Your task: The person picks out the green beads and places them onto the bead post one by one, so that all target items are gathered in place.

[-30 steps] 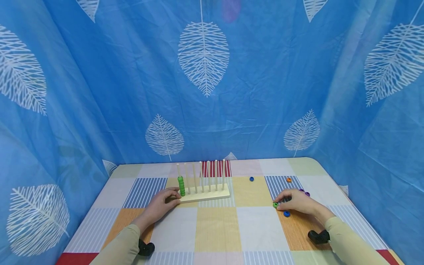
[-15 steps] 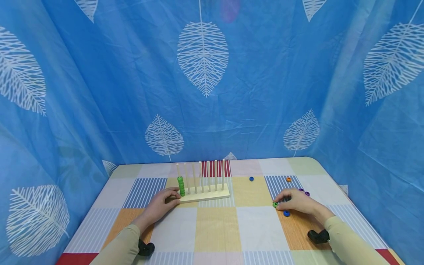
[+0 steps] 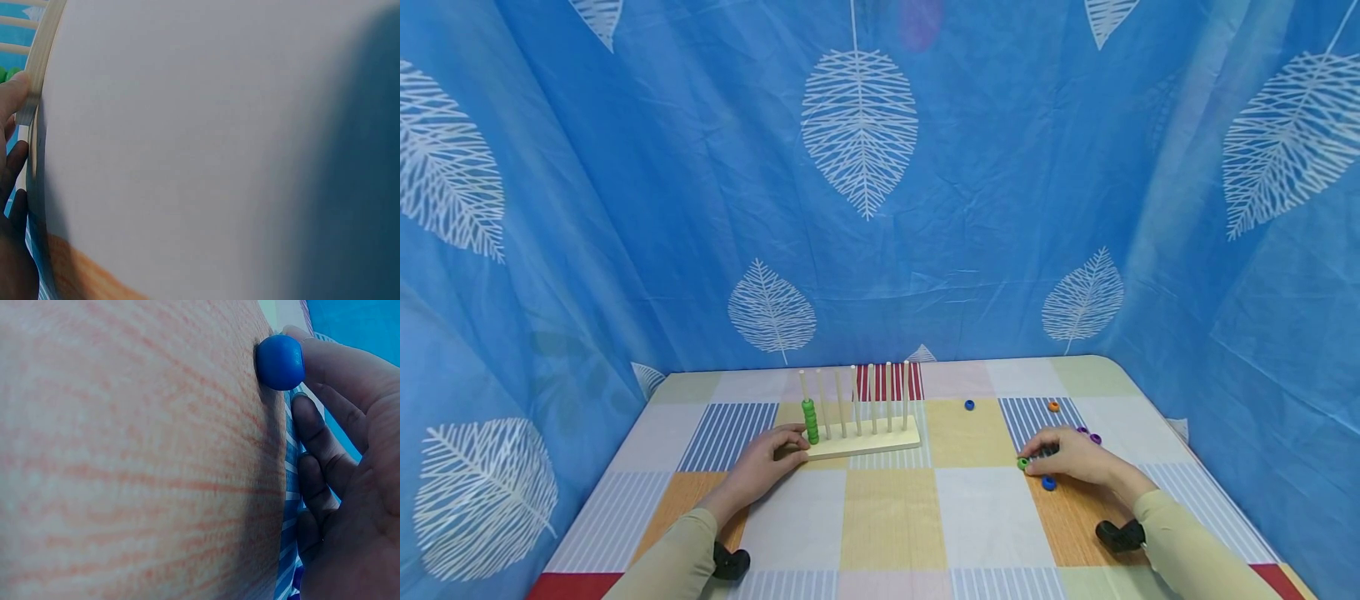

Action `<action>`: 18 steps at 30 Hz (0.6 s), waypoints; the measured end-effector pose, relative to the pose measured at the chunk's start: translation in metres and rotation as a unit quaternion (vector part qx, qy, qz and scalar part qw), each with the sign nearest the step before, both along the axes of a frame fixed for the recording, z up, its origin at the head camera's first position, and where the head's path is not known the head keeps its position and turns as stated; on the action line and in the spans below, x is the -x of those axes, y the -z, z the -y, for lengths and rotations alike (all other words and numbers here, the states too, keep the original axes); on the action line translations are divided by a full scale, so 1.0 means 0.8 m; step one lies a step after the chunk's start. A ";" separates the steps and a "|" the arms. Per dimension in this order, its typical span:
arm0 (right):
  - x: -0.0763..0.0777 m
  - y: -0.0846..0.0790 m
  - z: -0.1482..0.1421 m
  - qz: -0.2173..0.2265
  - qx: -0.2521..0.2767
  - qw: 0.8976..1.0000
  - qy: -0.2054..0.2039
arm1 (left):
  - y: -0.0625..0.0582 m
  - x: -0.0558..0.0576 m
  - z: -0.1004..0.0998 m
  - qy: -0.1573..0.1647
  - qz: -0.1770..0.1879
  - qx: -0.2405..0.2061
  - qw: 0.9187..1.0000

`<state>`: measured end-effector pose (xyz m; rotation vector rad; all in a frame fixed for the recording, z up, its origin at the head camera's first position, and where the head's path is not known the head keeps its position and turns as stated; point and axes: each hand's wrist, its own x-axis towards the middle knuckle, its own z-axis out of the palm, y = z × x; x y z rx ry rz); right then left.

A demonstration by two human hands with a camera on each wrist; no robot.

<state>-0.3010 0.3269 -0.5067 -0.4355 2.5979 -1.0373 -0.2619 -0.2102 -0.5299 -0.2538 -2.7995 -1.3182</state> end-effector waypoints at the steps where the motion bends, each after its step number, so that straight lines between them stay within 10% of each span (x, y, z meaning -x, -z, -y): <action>1: 0.000 0.000 0.000 0.002 -0.001 1.000 0.002 | 0.000 0.000 0.000 0.000 0.000 0.000 1.000; 18: 0.001 0.001 0.000 -0.007 -0.006 1.000 -0.003 | -0.002 -0.002 0.000 0.001 0.000 0.004 1.000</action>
